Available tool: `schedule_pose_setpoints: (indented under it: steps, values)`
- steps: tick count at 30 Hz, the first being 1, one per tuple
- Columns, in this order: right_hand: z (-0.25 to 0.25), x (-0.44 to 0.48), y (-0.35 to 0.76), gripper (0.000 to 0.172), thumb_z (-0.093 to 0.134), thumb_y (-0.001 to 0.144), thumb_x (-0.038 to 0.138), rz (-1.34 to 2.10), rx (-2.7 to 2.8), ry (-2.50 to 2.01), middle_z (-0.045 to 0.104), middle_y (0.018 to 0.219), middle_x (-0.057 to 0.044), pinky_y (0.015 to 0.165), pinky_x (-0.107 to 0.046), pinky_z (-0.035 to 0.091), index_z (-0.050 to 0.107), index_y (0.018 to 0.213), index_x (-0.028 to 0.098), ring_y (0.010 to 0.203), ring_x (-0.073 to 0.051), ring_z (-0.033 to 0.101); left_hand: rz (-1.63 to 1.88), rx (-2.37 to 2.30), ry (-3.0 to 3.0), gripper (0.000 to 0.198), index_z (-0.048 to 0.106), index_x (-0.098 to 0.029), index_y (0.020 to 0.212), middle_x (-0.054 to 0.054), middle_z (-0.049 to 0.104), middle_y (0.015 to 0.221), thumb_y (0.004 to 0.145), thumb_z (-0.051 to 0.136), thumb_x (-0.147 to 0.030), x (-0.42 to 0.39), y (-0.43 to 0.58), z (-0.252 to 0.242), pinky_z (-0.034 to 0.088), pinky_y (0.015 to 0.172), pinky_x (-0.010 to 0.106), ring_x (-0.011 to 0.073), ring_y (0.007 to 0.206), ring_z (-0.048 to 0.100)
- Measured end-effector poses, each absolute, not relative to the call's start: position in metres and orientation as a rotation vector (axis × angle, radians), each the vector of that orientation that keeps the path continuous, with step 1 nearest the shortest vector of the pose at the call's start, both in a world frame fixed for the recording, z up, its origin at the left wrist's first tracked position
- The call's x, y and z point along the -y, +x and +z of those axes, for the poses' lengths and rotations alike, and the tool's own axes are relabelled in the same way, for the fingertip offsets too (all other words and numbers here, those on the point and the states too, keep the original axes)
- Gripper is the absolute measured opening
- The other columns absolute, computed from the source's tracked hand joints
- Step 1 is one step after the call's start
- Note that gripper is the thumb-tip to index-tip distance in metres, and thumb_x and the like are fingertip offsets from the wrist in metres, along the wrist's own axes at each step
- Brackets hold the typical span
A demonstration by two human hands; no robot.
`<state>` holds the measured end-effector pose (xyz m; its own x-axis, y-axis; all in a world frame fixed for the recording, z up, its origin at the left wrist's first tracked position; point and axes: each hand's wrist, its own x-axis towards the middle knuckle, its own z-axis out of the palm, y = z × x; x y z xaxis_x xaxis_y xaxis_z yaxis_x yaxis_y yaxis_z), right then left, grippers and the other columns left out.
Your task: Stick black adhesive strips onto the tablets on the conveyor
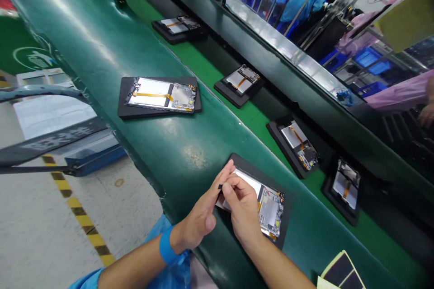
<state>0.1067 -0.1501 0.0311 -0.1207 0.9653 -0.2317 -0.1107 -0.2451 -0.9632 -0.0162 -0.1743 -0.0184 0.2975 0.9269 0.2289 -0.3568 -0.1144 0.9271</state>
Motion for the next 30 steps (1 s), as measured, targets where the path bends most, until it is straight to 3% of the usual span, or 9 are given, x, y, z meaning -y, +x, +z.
schedule_pose_setpoints:
  steps: [7,14,22,30]
  values:
    - [0.032,0.150,0.102,0.038,0.074,0.083,0.056,1.521,0.996,-1.223,0.059,0.072,0.001,0.064,-0.026,0.043,0.063,0.075,0.021,0.067,-0.014,0.050,1.204,-0.642,1.209,0.100,0.014,-0.029,0.163,0.013,0.008,0.171,0.085,0.044,-0.085,0.175,-0.015,-0.020,0.023,0.123,0.060,0.0370,0.156,0.016]
    - [0.033,0.148,0.098,0.035,0.075,0.083,0.053,1.470,1.002,-1.216,0.058,0.069,0.002,0.063,-0.027,0.040,0.064,0.074,0.021,0.064,-0.013,0.047,1.215,-0.567,1.162,0.094,0.011,-0.037,0.163,0.008,0.003,0.172,0.089,0.050,-0.079,0.178,-0.017,-0.028,0.013,0.124,0.061,0.0351,0.157,0.009]
    - [0.029,0.150,0.102,0.040,0.069,0.087,0.059,1.407,1.067,-1.233,0.052,0.070,0.003,0.064,-0.027,0.038,0.061,0.075,0.021,0.066,-0.013,0.044,1.171,-0.572,1.143,0.099,0.006,-0.033,0.163,0.009,0.000,0.172,0.087,0.047,-0.082,0.178,-0.011,-0.029,0.015,0.125,0.059,0.0355,0.158,0.006]
    - [0.030,0.154,0.120,0.027,0.059,0.099,0.043,1.166,1.311,-1.213,0.060,0.081,0.001,0.071,-0.027,0.045,0.058,0.081,0.023,0.076,-0.014,0.056,1.228,-0.679,1.411,0.081,0.022,-0.036,0.161,0.006,0.012,0.172,0.094,0.051,-0.070,0.170,-0.007,-0.008,0.009,0.127,0.059,0.0341,0.158,0.012]
